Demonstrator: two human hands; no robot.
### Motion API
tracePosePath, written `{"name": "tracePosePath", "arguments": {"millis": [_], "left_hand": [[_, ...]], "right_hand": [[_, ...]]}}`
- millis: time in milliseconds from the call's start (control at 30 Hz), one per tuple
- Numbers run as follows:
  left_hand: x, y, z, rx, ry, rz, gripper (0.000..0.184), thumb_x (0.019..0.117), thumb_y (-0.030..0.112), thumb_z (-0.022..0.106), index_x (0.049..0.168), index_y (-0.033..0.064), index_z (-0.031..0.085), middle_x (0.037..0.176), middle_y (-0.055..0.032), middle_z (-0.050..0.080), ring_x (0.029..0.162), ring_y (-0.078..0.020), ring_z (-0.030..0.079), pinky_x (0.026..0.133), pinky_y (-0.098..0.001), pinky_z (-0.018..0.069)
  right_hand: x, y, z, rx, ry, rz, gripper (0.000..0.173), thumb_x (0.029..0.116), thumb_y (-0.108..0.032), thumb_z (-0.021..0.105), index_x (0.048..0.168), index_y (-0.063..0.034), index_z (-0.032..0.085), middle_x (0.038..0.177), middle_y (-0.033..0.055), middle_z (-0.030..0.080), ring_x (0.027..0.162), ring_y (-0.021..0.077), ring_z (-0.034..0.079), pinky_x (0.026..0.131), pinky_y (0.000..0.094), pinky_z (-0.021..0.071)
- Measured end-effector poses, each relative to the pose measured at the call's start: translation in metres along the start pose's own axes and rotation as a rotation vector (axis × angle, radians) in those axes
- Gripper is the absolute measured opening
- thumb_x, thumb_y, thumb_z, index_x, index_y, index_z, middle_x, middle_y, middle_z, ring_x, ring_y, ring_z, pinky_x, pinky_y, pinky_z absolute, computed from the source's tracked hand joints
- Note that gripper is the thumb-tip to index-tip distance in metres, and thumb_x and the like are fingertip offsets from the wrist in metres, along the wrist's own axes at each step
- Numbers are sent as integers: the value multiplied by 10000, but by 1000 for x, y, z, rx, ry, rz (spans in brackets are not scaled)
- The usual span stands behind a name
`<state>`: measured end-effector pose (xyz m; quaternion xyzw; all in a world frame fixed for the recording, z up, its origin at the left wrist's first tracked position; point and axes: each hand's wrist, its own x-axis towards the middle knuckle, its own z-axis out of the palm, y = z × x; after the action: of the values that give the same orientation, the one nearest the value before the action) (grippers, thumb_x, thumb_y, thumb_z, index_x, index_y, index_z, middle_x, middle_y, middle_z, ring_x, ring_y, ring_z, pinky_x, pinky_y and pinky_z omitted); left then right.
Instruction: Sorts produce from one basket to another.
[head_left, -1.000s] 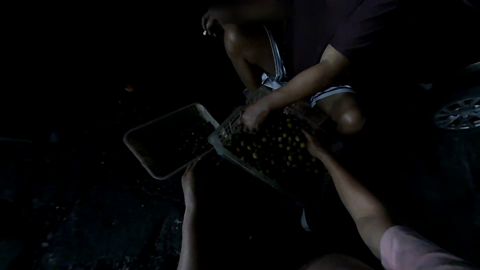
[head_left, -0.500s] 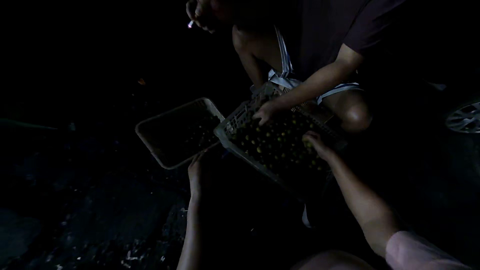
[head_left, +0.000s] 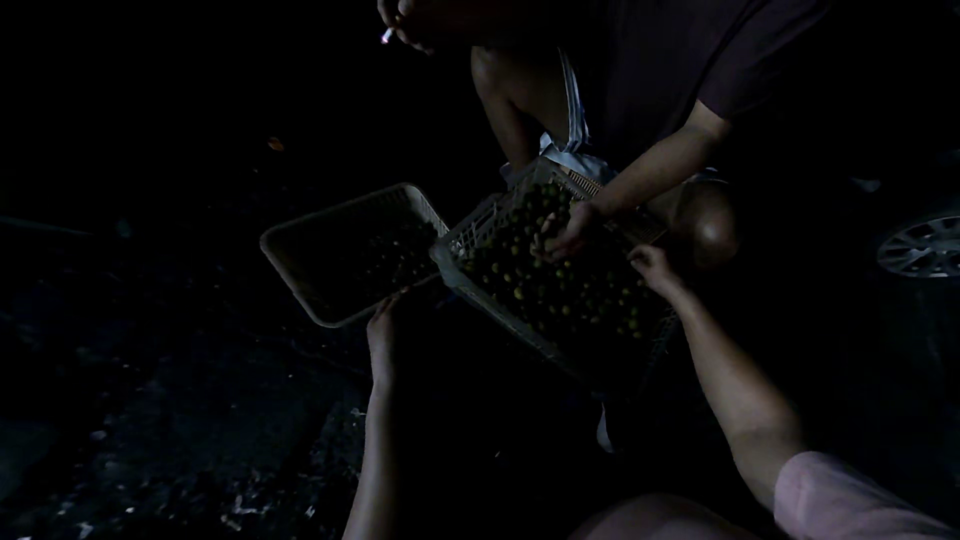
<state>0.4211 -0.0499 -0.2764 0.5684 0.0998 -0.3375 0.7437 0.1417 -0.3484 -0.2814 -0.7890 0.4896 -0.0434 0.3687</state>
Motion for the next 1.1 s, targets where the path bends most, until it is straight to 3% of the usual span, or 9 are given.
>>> {"name": "tracePosePath", "arguments": {"millis": [300,367,433,533,633,700,800,933,1100], "left_hand": [[4,-3,0,35,-24,4,266,1071,188,487,1275,24,530,1073,-81,649,881,-143,673,767,-316,584],[4,-2,-1,25,-36,-4,262,1072,186,486,1273,25,534,1095,-83,653,900,-146,674,778,-317,584],[7,-4,-5,20,-56,0,262,1077,189,479,1271,23,538,1113,-91,667,924,-161,693,794,-328,597],[7,-6,-5,27,-87,14,296,1086,203,463,1304,15,534,1130,-105,679,953,-172,699,828,-329,591],[2,-3,-1,1,-80,16,239,1082,178,462,1257,32,533,1070,-82,676,909,-158,699,795,-323,600],[-1,-1,0,5,-69,13,237,1085,177,457,1253,31,537,1070,-80,680,903,-156,702,777,-318,597],[0,-1,0,30,-52,7,238,1087,192,459,1252,36,531,1056,-68,672,872,-137,692,757,-306,595],[0,1,0,39,-32,-6,287,1084,199,467,1307,25,520,1093,-88,663,877,-141,690,764,-297,591],[-1,0,3,47,-56,7,264,1088,174,446,1280,9,521,1086,-93,669,881,-133,687,770,-294,581]], "right_hand": [[18,22,39,-151,-98,194,462,1010,-252,664,1360,31,559,1336,294,589,1224,430,599,1035,592,478],[14,17,30,112,-49,210,424,1017,-319,643,1312,-17,602,1182,206,649,979,305,665,833,487,573],[3,0,18,582,-14,289,309,1038,-297,486,1231,-84,600,912,51,614,676,139,589,578,305,530],[-7,-3,0,1070,-33,270,487,1071,-408,234,1278,-165,602,904,50,684,663,163,641,535,307,532],[-3,5,-4,953,-67,221,503,1093,-534,249,1228,-176,576,843,19,646,575,114,585,464,250,491],[-2,1,0,424,-38,175,359,1115,-340,402,1305,-97,586,942,69,625,653,145,580,547,292,509],[6,-1,19,-256,-103,100,265,1026,-104,572,1262,-71,688,1376,215,596,1239,367,598,1031,571,489],[4,-4,42,-605,-94,121,367,972,-230,689,1315,-103,667,1414,238,549,1298,419,546,1057,621,449],[1,8,59,-512,3,110,394,978,-250,677,1329,-72,662,1375,203,616,1316,396,551,1102,611,413]]}}
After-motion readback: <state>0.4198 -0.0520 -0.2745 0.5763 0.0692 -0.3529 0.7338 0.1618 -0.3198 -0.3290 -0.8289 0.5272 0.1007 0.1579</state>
